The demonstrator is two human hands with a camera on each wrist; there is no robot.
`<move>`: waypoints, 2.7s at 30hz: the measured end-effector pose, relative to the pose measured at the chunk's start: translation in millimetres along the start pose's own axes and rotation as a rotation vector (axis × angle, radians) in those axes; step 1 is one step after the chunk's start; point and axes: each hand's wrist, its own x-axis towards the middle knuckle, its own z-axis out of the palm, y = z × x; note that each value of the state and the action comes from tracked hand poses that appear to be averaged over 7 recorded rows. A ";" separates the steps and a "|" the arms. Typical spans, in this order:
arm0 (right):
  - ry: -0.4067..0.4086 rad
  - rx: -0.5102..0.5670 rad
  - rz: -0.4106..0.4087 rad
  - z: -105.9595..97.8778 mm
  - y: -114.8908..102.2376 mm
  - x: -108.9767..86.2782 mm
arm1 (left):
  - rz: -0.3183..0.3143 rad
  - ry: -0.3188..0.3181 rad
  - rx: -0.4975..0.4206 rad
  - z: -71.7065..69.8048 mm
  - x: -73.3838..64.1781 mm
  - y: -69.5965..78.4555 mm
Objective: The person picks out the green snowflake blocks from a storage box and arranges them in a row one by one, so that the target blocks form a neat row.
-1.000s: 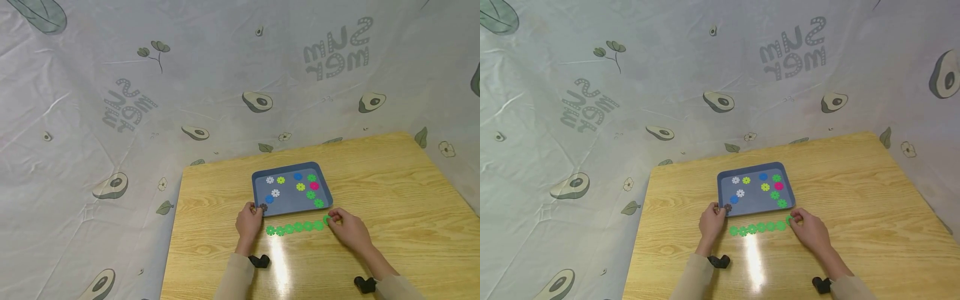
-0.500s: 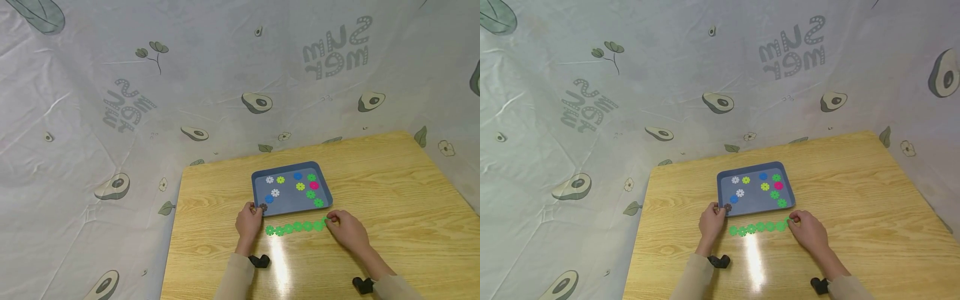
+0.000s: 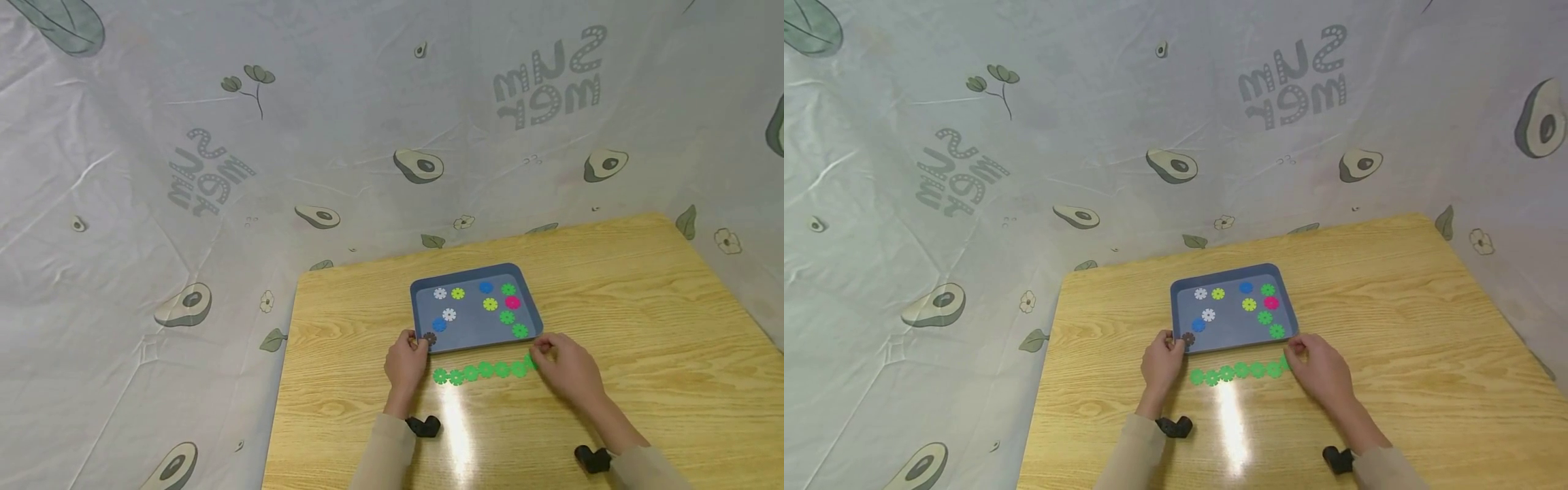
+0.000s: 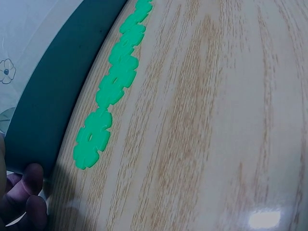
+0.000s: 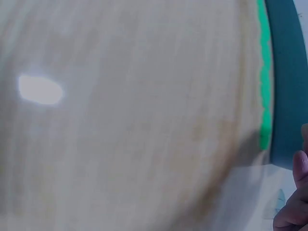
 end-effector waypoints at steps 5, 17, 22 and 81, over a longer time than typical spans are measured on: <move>0.020 0.004 -0.021 -3.6 -9.2 11.6 | -0.003 0.003 0.002 0.0 1.0 0.7; -0.036 0.005 -0.010 4.4 -25.2 49.8 | 0.003 0.002 -0.001 2.6 -0.3 -1.4; -0.082 -0.015 0.020 6.0 -31.4 60.7 | 0.002 0.003 0.003 2.6 -0.4 -1.4; -0.257 -0.116 -0.021 14.3 -32.9 80.0 | 0.030 0.022 -0.004 3.9 -1.2 -4.2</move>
